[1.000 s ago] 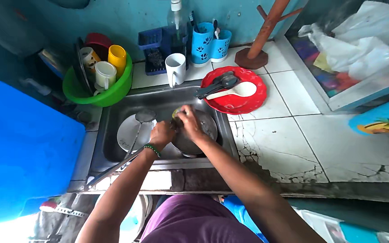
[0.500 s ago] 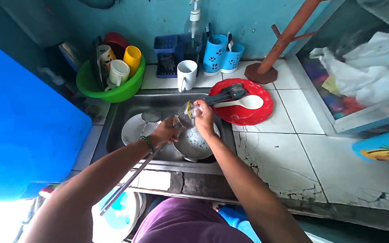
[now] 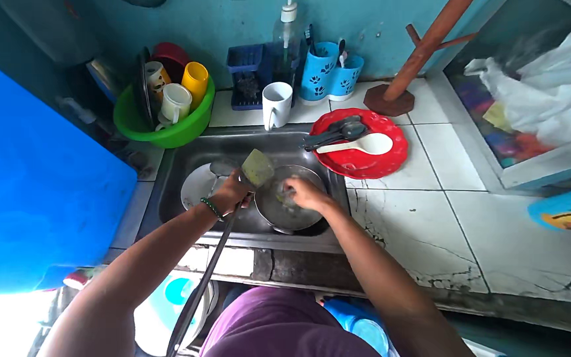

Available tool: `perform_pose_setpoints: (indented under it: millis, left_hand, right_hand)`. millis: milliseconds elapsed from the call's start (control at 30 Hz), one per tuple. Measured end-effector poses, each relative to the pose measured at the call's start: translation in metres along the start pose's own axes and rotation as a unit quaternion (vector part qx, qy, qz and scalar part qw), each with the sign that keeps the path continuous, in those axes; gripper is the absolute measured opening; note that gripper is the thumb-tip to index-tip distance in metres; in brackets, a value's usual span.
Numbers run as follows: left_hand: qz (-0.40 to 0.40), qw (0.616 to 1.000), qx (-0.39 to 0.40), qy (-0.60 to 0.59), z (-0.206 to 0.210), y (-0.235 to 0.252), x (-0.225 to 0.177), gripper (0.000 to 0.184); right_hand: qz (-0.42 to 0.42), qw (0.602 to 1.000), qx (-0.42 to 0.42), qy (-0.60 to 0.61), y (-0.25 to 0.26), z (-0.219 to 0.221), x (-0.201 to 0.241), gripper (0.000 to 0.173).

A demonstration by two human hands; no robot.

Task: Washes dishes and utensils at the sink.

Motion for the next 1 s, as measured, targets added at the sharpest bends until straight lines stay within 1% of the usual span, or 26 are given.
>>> perform_pose_setpoints:
  millis: [67,100,167,200,233,300,333,367,433,467,533,600,633,667,733,800,867,900,933,1000]
  left_hand:
    - [0.003,1.0,0.018,-0.004,0.006,0.0,0.0,0.055]
    - [0.01,0.999,0.029,-0.013,0.01,0.0,-0.001,0.048]
    - [0.028,0.997,0.068,-0.024,0.019,0.0,-0.005,0.031]
    - [0.039,0.994,0.094,-0.029,0.022,0.0,-0.006,0.03]
    - [0.045,0.991,0.116,-0.038,0.024,0.001,-0.007,0.032]
    - [0.048,0.987,0.144,-0.06,0.026,0.004,-0.006,0.038]
    - [0.045,0.985,0.151,-0.068,0.027,0.004,-0.005,0.038]
    - [0.037,0.985,0.154,-0.07,0.028,0.004,-0.007,0.034]
    - [0.02,0.986,0.148,-0.067,0.03,0.001,-0.009,0.015]
    - [0.013,0.986,0.151,-0.071,0.03,-0.001,-0.009,0.013]
    - [0.01,0.983,0.162,-0.085,0.029,-0.004,-0.008,0.02]
    - [0.018,0.982,0.163,-0.089,0.028,-0.003,-0.008,0.022]
    - [0.024,0.983,0.16,-0.089,0.026,-0.001,-0.009,0.021]
    - [0.031,0.984,0.152,-0.09,0.025,0.0,-0.01,0.019]
    - [0.037,0.987,0.121,-0.097,0.019,0.003,-0.013,0.011]
    - [0.037,0.988,0.098,-0.112,0.014,0.003,-0.014,0.013]
    - [0.033,0.988,0.088,-0.122,0.014,-0.002,-0.012,0.02]
    - [0.03,0.988,0.087,-0.121,0.015,-0.004,-0.013,0.019]
    - [0.03,0.989,0.088,-0.118,0.016,-0.005,-0.015,0.018]
    - [0.038,0.988,0.095,-0.112,0.017,-0.004,-0.019,0.02]
  right_hand:
    - [-0.083,0.988,-0.12,0.05,-0.011,-0.022,0.032,0.017]
    - [-0.126,0.974,-0.174,0.068,-0.012,-0.025,0.042,0.016]
    - [-0.194,0.944,-0.257,0.074,-0.006,-0.021,0.047,0.013]
    - [-0.214,0.93,-0.288,0.074,-0.001,-0.018,0.044,0.011]
    - [-0.22,0.918,-0.322,0.076,0.003,-0.016,0.039,0.011]
    - [-0.203,0.898,-0.378,0.098,0.007,-0.013,0.031,0.014]
    - [-0.2,0.894,-0.382,0.119,0.006,-0.01,0.032,0.016]
    - [-0.213,0.894,-0.369,0.139,0.004,-0.006,0.037,0.017]
    - [-0.264,0.896,-0.321,0.155,0.0,0.0,0.049,0.016]
    - [-0.28,0.897,-0.309,0.147,0.0,-0.001,0.05,0.017]
    - [-0.273,0.897,-0.331,0.108,0.003,-0.006,0.041,0.022]
    - [-0.242,0.888,-0.383,0.075,0.006,-0.009,0.034,0.026]
    - [-0.238,0.891,-0.38,0.07,0.004,-0.007,0.034,0.028]
    - [-0.243,0.9,-0.354,0.07,0.0,-0.001,0.037,0.03]
    - [-0.259,0.909,-0.316,0.075,-0.008,0.011,0.04,0.027]
    - [-0.253,0.907,-0.329,0.069,-0.01,0.011,0.031,0.026]
    - [-0.203,0.905,-0.37,0.049,-0.009,0.003,0.019,0.035]
    - [-0.18,0.904,-0.386,0.044,-0.009,0.001,0.017,0.039]
    - [-0.172,0.904,-0.389,0.042,-0.009,0.002,0.02,0.039]
    - [-0.188,0.916,-0.352,0.032,-0.015,0.012,0.034,0.031]
Point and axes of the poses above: each hand's wrist, its own y-axis towards the middle knuckle, its own z-axis out of the palm, x = y × z, the point moved 4 cm from there along y, towards the middle knuckle, and after that the axes turned 4 degrees about y, right-handed, at the moved point
